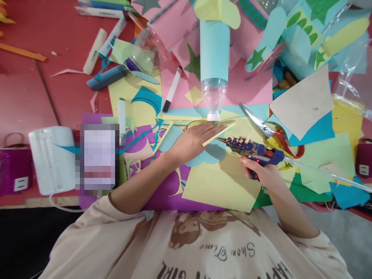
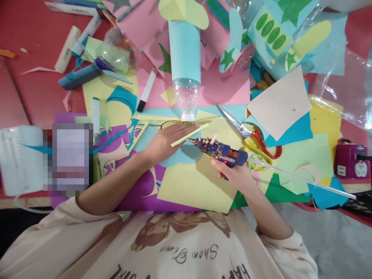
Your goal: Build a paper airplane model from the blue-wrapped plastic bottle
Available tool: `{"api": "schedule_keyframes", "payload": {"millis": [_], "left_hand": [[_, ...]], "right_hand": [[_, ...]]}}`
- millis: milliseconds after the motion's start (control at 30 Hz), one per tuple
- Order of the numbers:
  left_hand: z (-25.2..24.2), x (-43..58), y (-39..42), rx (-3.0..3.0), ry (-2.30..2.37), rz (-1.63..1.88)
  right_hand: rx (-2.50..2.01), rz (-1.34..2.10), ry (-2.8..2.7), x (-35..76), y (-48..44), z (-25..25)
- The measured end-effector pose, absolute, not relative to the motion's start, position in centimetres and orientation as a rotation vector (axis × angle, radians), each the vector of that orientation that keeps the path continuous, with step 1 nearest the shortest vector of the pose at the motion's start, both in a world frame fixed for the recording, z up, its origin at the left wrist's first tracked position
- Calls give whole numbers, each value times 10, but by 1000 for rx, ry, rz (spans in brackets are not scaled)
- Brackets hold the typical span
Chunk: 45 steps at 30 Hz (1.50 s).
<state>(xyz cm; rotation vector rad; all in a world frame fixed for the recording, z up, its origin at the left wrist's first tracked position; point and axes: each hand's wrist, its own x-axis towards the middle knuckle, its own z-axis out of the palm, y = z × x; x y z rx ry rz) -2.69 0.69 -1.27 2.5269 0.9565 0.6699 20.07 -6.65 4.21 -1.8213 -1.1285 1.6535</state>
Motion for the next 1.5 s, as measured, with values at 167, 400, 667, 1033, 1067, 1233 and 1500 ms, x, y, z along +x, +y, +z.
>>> {"api": "schedule_keyframes", "payload": {"millis": [167,400,667,1033,1067,1233,1500], "left_hand": [[-11,-26,7,2566,959,713],[-10,-27,7,2574,972,705],[-11,-27,7,2587,966,720],[-11,-26,7,2605,991,728],[-11,-26,7,2596,989,727],[-12,-26,7,2609,973,773],[-8,-27,7,2607,970,735]], "right_hand": [[-1831,1638,-1098,204,-68,40],[-1824,1645,-1099,211,-71,35],[-1833,1601,-1092,215,-71,31],[-1843,1537,-1075,220,-72,29],[-1849,1527,-1081,221,-72,28],[-1859,1511,-1111,224,-72,26],[-1857,1495,-1038,228,-74,21]]}}
